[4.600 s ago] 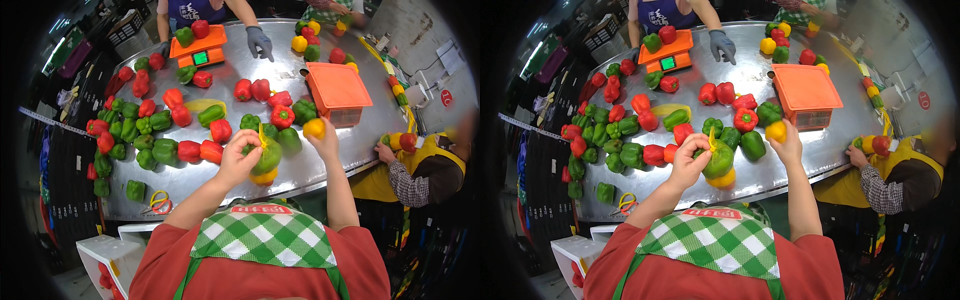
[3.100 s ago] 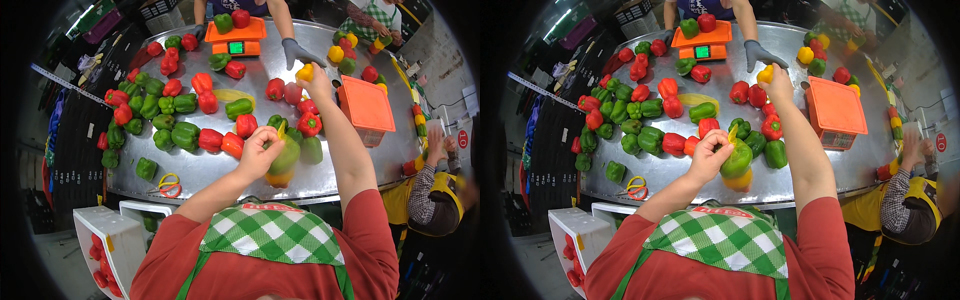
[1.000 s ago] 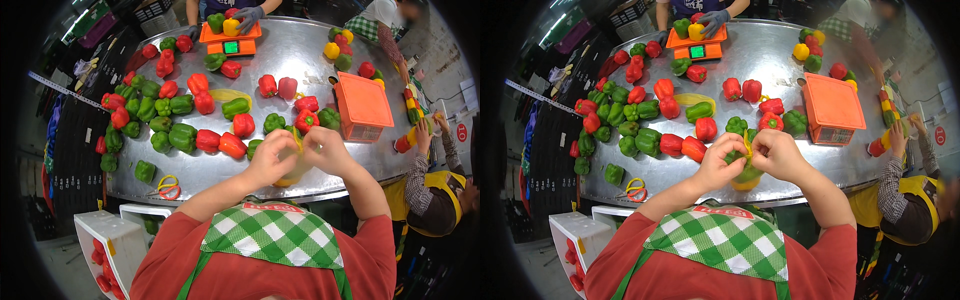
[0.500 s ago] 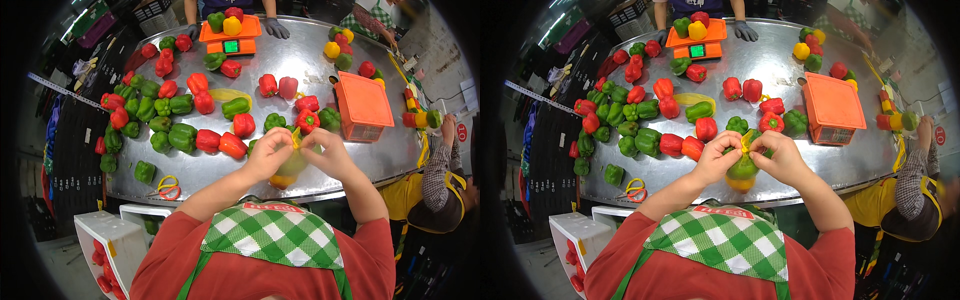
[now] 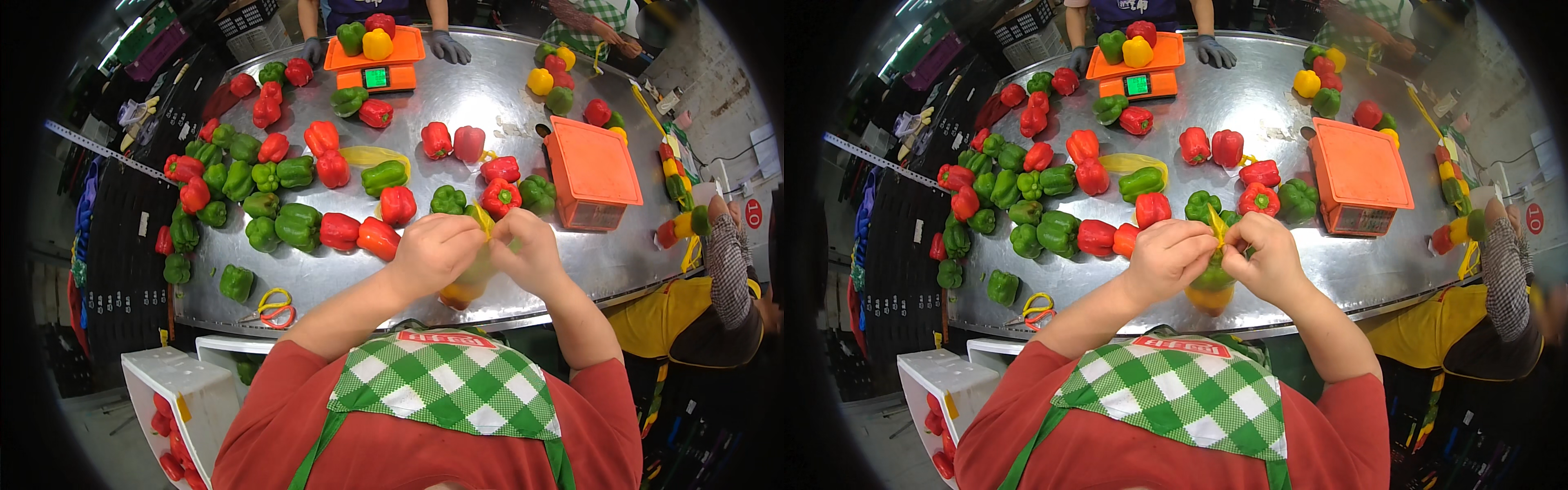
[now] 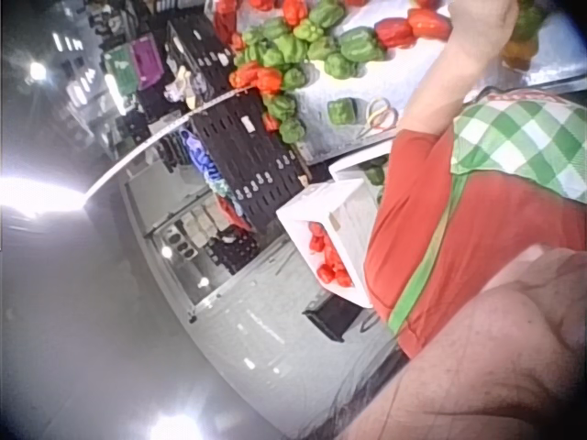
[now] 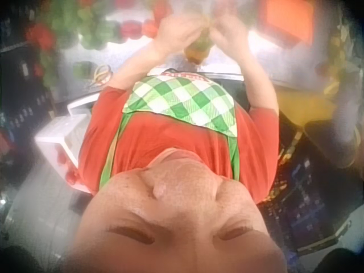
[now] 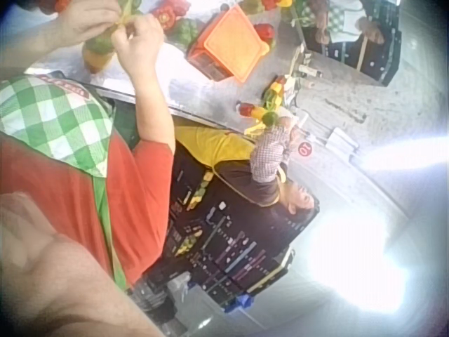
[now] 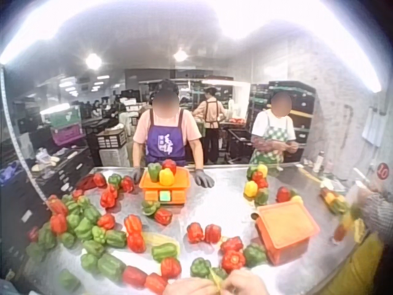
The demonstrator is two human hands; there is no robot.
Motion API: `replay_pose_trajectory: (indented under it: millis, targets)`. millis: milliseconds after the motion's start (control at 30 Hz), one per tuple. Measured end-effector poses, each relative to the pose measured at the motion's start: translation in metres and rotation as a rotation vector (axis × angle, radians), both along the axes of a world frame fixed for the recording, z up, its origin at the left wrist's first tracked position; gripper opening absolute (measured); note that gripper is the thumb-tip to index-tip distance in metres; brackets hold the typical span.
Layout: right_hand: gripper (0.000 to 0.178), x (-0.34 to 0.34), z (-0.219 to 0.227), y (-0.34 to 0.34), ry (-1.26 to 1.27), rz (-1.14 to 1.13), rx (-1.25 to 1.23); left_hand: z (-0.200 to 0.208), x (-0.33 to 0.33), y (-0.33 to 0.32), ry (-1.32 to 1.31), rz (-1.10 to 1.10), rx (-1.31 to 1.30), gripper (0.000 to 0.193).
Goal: The person places red, green, and yellow bell peppers into mesh bags, ties the bags, and sets them on a digital scale. They then sort additional peppers into white bins and move a hand truck loaded with crates of peppers across the floor.
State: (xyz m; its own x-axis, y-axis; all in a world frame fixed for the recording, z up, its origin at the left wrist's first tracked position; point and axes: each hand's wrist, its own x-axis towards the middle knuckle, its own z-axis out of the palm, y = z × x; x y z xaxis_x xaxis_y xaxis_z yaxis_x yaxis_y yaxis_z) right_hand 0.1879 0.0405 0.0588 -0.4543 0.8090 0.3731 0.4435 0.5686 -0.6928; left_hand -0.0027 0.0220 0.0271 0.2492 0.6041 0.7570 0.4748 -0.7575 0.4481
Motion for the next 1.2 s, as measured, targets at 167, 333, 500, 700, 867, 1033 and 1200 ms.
replay_pose_trajectory:
  millis: [167, 333, 500, 700, 867, 1033, 1200]
  targets:
    - [0.007, 0.0, 0.002, 0.003, 0.136, 0.013, -0.281, 0.01, -0.005, 0.009, 0.18, -0.014, 0.077, 0.022]
    - [0.006, 0.002, -0.004, 0.006, 0.224, 0.031, -0.44, 0.016, -0.006, 0.012, 0.17, -0.067, -0.102, 0.017]
    - [0.004, 0.005, -0.008, 0.009, 0.352, 0.017, -0.691, 0.016, -0.009, 0.015, 0.078, -0.171, -0.253, 0.013]
    - [0.003, 0.001, -0.007, 0.007, 0.41, -0.032, -0.687, 0.009, -0.01, 0.015, -0.029, -0.277, -0.41, 0.013]
    - [0.004, -0.004, -0.014, 0.003, 0.256, -0.054, -0.253, -0.01, -0.008, 0.01, -0.275, -0.368, -0.627, 0.007]
    - [0.009, 0.0, -0.014, 0.003, 0.056, -0.065, 0.085, -0.011, -0.004, 0.002, -0.356, -0.331, -0.67, 0.005]
    - [0.012, -0.003, 0.011, -0.002, -0.091, -0.028, 0.313, -0.008, -0.003, -0.002, -0.339, -0.264, -0.636, 0.005]
